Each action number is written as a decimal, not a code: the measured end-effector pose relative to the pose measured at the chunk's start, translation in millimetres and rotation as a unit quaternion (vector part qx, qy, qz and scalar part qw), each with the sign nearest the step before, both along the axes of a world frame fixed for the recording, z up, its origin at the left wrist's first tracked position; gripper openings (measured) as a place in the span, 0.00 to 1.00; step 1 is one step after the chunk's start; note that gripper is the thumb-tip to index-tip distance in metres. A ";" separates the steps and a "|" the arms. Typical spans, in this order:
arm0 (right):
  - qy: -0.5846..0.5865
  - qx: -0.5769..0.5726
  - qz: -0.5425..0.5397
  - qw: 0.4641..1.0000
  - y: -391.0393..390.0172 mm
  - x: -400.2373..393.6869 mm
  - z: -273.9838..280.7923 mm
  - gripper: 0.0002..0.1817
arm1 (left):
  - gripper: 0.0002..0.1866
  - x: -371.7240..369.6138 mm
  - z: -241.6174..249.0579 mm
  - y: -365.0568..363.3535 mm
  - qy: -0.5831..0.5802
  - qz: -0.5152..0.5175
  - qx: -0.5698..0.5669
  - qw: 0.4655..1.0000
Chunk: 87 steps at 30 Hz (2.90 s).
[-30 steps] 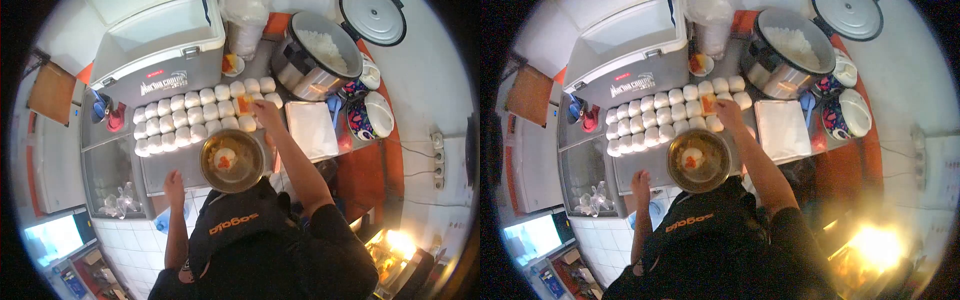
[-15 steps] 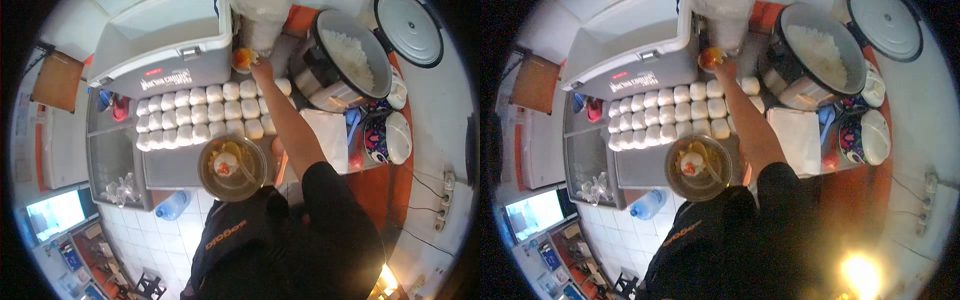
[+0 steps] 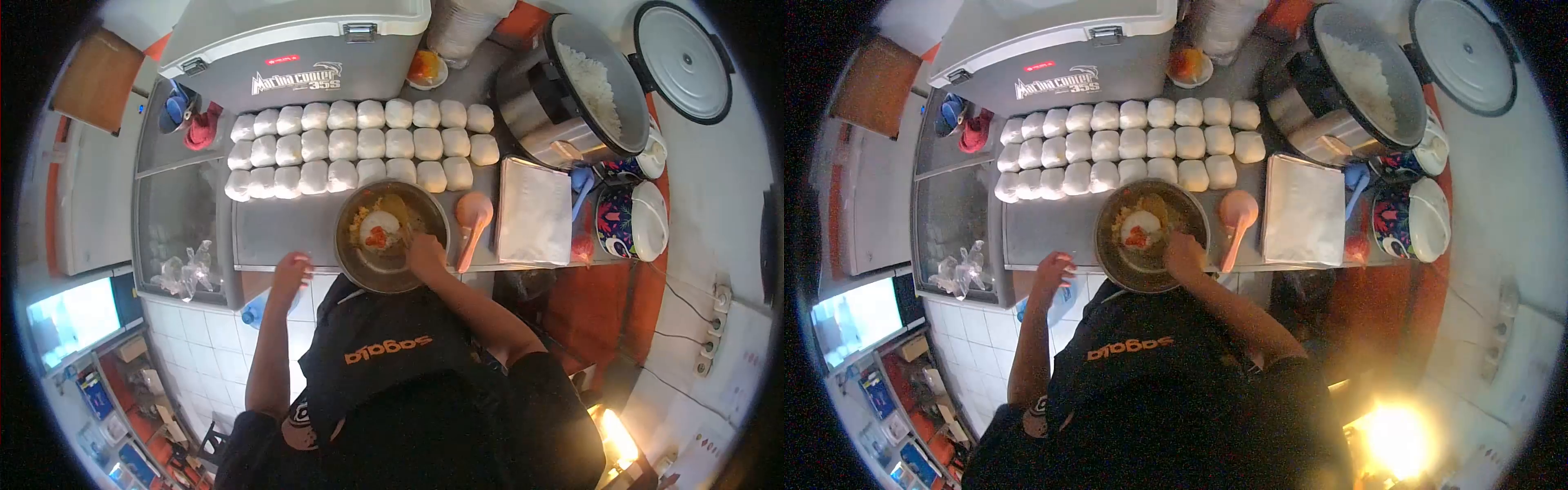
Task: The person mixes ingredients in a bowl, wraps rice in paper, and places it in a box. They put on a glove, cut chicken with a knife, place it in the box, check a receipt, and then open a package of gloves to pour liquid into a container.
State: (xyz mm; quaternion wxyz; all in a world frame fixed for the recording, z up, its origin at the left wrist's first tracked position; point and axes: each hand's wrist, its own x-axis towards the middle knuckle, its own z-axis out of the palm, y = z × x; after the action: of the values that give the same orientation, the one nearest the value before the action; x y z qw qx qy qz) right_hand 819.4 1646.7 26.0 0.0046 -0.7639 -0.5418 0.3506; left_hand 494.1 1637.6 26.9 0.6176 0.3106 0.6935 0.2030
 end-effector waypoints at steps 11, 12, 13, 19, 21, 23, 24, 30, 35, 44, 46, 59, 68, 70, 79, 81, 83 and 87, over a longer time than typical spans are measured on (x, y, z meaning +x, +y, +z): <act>0.111 0.182 0.090 0.973 -25.6 48.8 37.3 0.13 | 0.14 61.6 -5.9 10.9 0.062 -0.102 0.216 0.969; 0.138 0.180 0.122 0.966 -28.4 40.7 29.5 0.14 | 0.13 60.0 -5.7 12.3 0.064 -0.081 0.226 0.969; 0.125 0.183 0.106 0.969 -28.8 27.6 29.0 0.14 | 0.13 57.5 -5.8 13.5 0.067 -0.081 0.232 0.967; -0.058 0.117 0.066 0.989 -19.7 -13.0 0.7 0.15 | 0.12 48.6 -16.4 12.8 0.063 -0.089 0.262 0.959; -0.110 0.110 0.038 0.987 -18.4 -19.6 -8.8 0.14 | 0.12 48.7 -18.3 12.4 0.060 -0.088 0.289 0.952; -0.124 0.055 0.057 0.989 -13.4 -29.1 -15.6 0.13 | 0.12 51.2 -17.6 14.5 0.014 -0.046 0.209 0.977; -0.131 0.025 0.065 0.989 -14.8 -31.5 -17.3 0.12 | 0.11 52.0 -17.8 13.0 -0.009 -0.026 0.167 0.986; -0.083 0.052 0.137 0.986 -2.5 -22.2 54.3 0.17 | 0.11 50.5 -21.4 14.8 -0.076 -0.008 0.151 0.986; -0.104 0.046 0.010 0.993 29.3 -37.6 35.7 0.14 | 0.12 51.0 -15.8 13.8 -0.081 -0.004 0.118 0.990; -0.078 0.013 0.140 0.987 42.2 -3.2 81.3 0.18 | 0.09 45.9 -15.7 14.5 -0.187 0.066 0.042 0.979; -0.089 0.019 0.099 0.991 43.3 3.7 56.5 0.19 | 0.10 44.8 -19.9 10.0 -0.202 0.076 0.044 0.976; -0.105 0.033 0.106 0.988 58.5 -35.3 40.9 0.13 | 0.13 48.2 -46.0 8.1 -0.204 0.069 0.047 0.975; -0.170 0.044 0.270 0.947 78.2 14.6 74.4 0.13 | 0.12 49.0 -62.6 7.7 -0.205 0.087 0.067 0.973; -0.196 -0.052 0.286 0.937 68.0 20.4 83.6 0.14 | 0.12 53.2 -53.4 2.0 -0.199 0.096 0.067 0.973; 0.239 -0.124 -0.005 0.963 19.7 27.5 -81.9 0.12 | 0.10 53.5 -48.6 6.3 -0.211 0.088 0.066 0.971; 0.354 -0.149 -0.203 0.901 10.0 30.4 -62.5 0.11 | 0.10 52.5 -43.2 8.0 -0.192 0.076 0.058 0.977; 0.391 -0.196 -0.274 0.857 7.7 38.0 -33.9 0.11 | 0.10 52.4 -40.5 7.8 -0.206 0.076 0.055 0.974; 0.282 -0.080 -0.257 0.921 11.7 26.1 39.2 0.11 | 0.10 52.2 -40.7 7.4 -0.221 0.080 0.053 0.970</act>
State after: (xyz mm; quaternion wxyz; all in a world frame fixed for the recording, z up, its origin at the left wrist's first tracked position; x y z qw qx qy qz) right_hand 845.5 1658.3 65.2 0.1860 -0.7444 -0.2735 0.5801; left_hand 546.2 1645.0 -13.8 0.7201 0.2336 0.5504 0.3520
